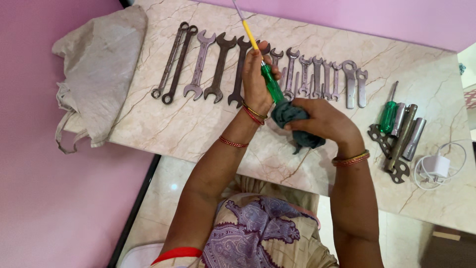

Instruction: The person wipes various metal tools, including wrenches, screwdrivers, and socket bits, with a dark green cloth. They handle each tool individually, wiping it down and placing it back on the marble table in a neat row.

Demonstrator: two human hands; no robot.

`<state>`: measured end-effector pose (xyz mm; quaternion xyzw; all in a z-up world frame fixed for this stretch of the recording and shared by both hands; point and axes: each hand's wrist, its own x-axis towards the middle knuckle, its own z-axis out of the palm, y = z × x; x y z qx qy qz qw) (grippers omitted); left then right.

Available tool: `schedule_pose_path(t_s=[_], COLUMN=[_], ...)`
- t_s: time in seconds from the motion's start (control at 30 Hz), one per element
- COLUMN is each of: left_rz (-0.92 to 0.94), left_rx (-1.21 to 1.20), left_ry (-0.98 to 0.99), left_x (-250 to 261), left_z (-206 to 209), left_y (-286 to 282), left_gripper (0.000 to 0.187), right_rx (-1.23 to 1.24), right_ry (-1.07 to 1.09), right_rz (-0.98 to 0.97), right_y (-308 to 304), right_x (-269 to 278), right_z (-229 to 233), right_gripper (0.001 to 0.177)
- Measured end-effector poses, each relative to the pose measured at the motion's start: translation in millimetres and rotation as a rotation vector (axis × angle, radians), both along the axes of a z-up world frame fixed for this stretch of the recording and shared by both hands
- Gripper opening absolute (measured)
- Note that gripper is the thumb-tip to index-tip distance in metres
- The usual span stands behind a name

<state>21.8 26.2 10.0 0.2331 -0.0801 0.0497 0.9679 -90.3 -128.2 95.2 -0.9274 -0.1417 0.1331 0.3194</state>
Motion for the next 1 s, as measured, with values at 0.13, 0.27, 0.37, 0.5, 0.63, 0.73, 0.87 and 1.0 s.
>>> schedule_pose_path(t_s=[0.13,0.27,0.37,0.5,0.63,0.73,0.87,1.0], left_rz=[0.076,0.12,0.065,-0.047,-0.083,-0.096,-0.075,0.023], left_rx=[0.071,0.201,0.248,0.269,0.274,0.239,0.328,0.519], left_ry=[-0.059,-0.165,-0.193,-0.191,-0.159,-0.144,-0.155,-0.188], left_x=[-0.6,-6.7,-14.6,-28.9,-30.6,-28.4,-28.3,-37.0], left_z=[3.5,-0.2,-6.2,-15.0,-18.4,-21.8,-24.0,-22.5], left_y=[3.2,-3.8,-18.2,-32.6,-34.5,-35.8,-38.2,-45.8], left_gripper=[0.023,0.024,0.025,0.029,0.028,0.027,0.031,0.047], right_rx=[-0.182,0.02,0.346,0.332,0.303,0.269,0.243,0.253], right_ry=[-0.333,-0.414,-0.33,-0.356,-0.374,-0.41,-0.426,-0.401], right_rz=[0.074,-0.087,-0.179,-0.242,-0.275,-0.263,-0.254,-0.29], right_y=[7.1,-2.9,-4.4,4.6,6.7,9.3,6.0,-6.5], right_x=[-0.3,0.4,-1.8,4.0,8.4,11.9,11.0,13.5], right_z=[-3.9,-3.0,-5.2,-10.2,-15.4,-17.6,-17.6,-15.6], right_gripper=[0.049,0.04,0.034,0.03,0.034,0.041,0.037,0.034])
